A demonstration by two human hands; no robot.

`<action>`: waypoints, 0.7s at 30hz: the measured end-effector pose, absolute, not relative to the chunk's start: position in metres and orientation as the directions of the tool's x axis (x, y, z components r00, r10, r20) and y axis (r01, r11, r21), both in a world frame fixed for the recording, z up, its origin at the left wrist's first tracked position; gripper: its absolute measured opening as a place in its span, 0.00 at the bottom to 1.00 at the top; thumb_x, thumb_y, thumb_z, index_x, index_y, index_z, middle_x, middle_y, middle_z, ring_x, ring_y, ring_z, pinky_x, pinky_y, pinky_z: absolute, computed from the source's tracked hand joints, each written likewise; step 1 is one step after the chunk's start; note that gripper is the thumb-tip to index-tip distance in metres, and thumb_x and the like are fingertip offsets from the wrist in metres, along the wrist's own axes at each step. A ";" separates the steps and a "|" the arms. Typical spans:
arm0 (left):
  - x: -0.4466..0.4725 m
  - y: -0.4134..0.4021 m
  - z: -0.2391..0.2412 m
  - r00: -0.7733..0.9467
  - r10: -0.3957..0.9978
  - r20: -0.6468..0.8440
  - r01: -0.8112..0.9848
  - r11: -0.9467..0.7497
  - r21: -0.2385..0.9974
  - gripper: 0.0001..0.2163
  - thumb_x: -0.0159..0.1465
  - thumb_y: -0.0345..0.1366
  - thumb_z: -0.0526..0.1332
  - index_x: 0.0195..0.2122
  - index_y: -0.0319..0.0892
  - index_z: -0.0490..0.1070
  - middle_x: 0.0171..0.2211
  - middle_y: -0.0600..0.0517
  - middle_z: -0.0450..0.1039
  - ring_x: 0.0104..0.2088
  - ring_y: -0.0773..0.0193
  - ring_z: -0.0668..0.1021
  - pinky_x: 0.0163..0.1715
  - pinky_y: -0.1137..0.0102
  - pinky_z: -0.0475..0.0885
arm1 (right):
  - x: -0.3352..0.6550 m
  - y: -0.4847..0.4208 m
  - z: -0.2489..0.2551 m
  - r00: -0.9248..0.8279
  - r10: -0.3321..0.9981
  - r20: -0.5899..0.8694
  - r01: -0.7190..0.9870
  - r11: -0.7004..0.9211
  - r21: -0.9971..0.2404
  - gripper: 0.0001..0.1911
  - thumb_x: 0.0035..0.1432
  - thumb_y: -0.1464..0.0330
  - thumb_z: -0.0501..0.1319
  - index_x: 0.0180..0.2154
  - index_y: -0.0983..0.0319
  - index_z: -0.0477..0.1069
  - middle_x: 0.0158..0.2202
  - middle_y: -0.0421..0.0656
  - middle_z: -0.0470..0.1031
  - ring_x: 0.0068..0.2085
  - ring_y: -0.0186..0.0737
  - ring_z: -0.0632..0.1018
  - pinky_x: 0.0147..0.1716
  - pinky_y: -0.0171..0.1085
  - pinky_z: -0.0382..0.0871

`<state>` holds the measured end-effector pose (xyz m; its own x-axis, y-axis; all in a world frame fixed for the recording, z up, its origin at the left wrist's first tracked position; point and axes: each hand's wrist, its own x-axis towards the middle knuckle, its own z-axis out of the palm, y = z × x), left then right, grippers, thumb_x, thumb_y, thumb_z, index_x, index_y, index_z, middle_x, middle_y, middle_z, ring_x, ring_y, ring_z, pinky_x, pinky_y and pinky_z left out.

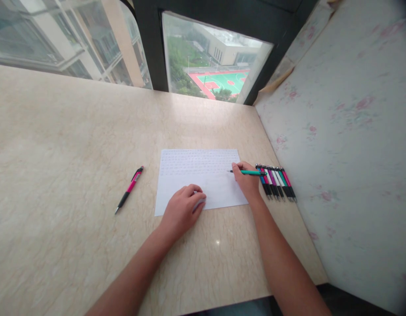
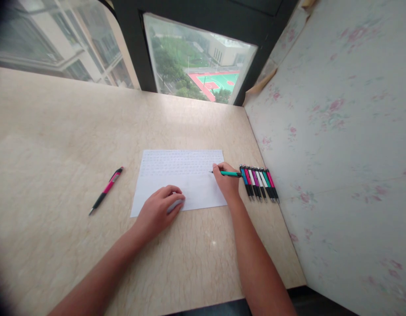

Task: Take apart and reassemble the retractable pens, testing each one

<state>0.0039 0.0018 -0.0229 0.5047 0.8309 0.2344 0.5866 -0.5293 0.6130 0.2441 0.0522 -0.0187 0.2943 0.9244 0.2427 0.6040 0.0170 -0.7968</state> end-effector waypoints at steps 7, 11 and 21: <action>0.003 0.002 -0.023 0.496 0.834 0.241 0.582 -0.525 0.621 0.07 0.65 0.32 0.57 0.40 0.46 0.74 0.43 0.47 0.74 0.40 0.57 0.75 0.41 0.61 0.70 | 0.245 0.055 -0.025 0.286 0.911 0.297 0.663 0.036 -0.748 0.20 0.60 0.57 0.57 0.21 0.59 0.63 0.18 0.36 0.64 0.23 0.35 0.66 0.26 0.35 0.58; 0.003 0.002 -0.023 0.489 0.840 0.235 0.579 -0.514 0.633 0.07 0.64 0.32 0.57 0.39 0.46 0.74 0.43 0.47 0.74 0.40 0.56 0.75 0.40 0.62 0.70 | 0.245 0.055 -0.025 0.291 0.916 0.277 0.638 0.031 -0.770 0.19 0.60 0.57 0.58 0.21 0.60 0.64 0.18 0.36 0.64 0.23 0.34 0.66 0.25 0.34 0.59; 0.004 0.002 -0.022 0.499 0.838 0.220 0.592 -0.514 0.621 0.07 0.65 0.33 0.56 0.40 0.44 0.73 0.43 0.46 0.73 0.41 0.56 0.75 0.42 0.60 0.70 | 0.244 0.055 -0.028 0.287 0.903 0.319 0.670 0.049 -0.741 0.18 0.60 0.60 0.58 0.20 0.60 0.62 0.17 0.36 0.63 0.22 0.34 0.65 0.25 0.34 0.57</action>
